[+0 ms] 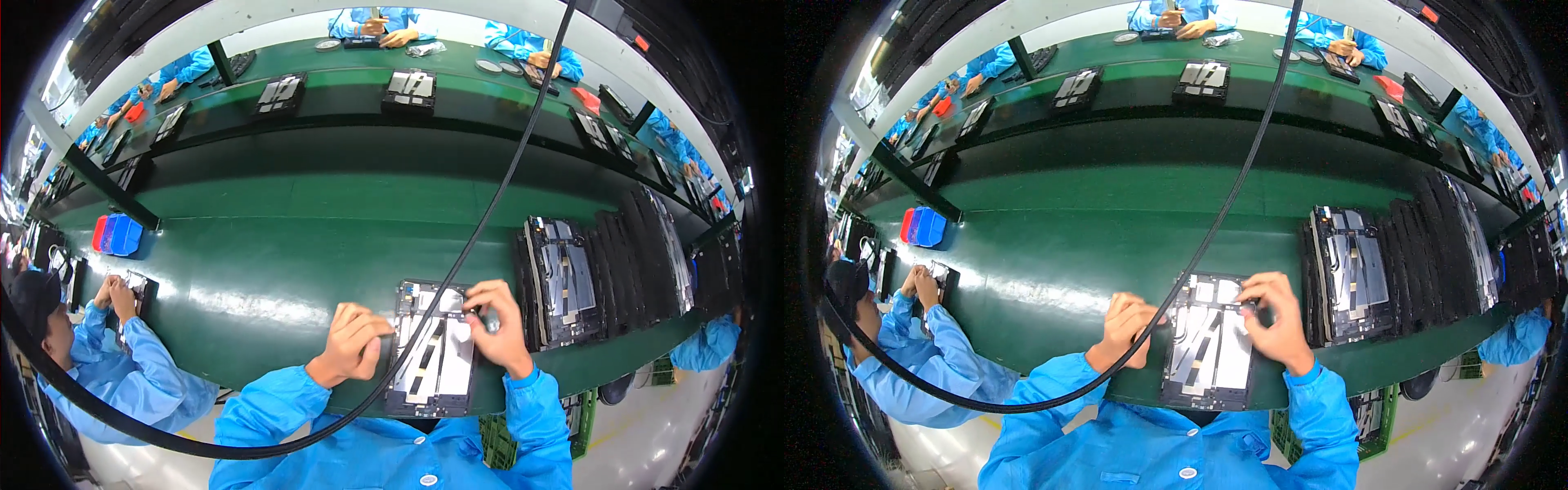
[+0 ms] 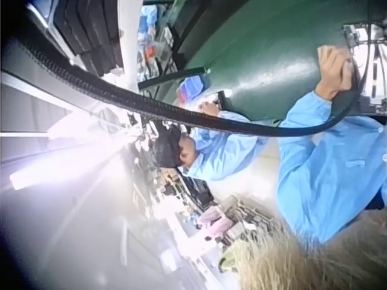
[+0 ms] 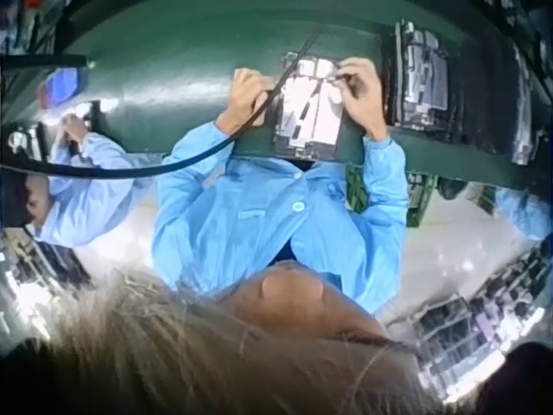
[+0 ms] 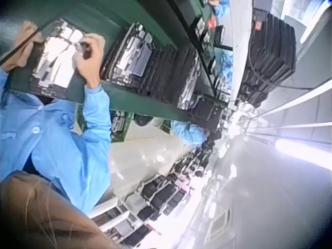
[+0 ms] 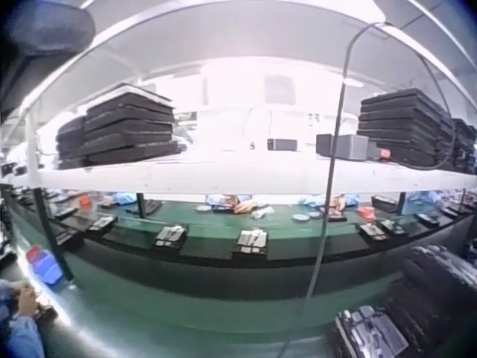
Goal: The person assembles an electronic device by connecting ribbon cables, circuit boards, and a battery to a tablet screen and a plastic casing by hand.
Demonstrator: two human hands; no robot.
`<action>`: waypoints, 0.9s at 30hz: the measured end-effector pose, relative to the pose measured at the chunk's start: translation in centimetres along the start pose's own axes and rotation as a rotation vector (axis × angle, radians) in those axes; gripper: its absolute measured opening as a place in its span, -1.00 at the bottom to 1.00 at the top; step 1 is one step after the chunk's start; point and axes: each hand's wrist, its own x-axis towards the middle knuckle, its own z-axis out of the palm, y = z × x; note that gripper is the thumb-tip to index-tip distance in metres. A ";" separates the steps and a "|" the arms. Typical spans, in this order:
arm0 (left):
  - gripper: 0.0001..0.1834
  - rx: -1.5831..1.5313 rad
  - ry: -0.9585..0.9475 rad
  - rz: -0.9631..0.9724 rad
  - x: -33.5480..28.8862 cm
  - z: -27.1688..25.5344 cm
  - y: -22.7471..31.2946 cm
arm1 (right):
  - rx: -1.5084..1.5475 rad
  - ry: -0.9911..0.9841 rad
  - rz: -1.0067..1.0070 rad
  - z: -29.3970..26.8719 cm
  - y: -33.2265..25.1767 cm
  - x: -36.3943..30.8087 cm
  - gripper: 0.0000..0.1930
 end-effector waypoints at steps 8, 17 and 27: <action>-0.79 -0.006 -0.182 0.008 -3.3 -2.3 2.0 | -0.195 -0.540 -0.320 5.4 -3.5 1.7 -0.75; -0.78 0.020 -0.183 0.008 -3.7 -2.2 2.3 | -0.286 -0.679 -0.357 6.5 -3.5 3.0 -0.77; -0.74 -0.013 -0.179 0.012 -3.6 -2.2 2.0 | -0.302 -0.655 -0.414 6.6 -3.2 2.7 -0.83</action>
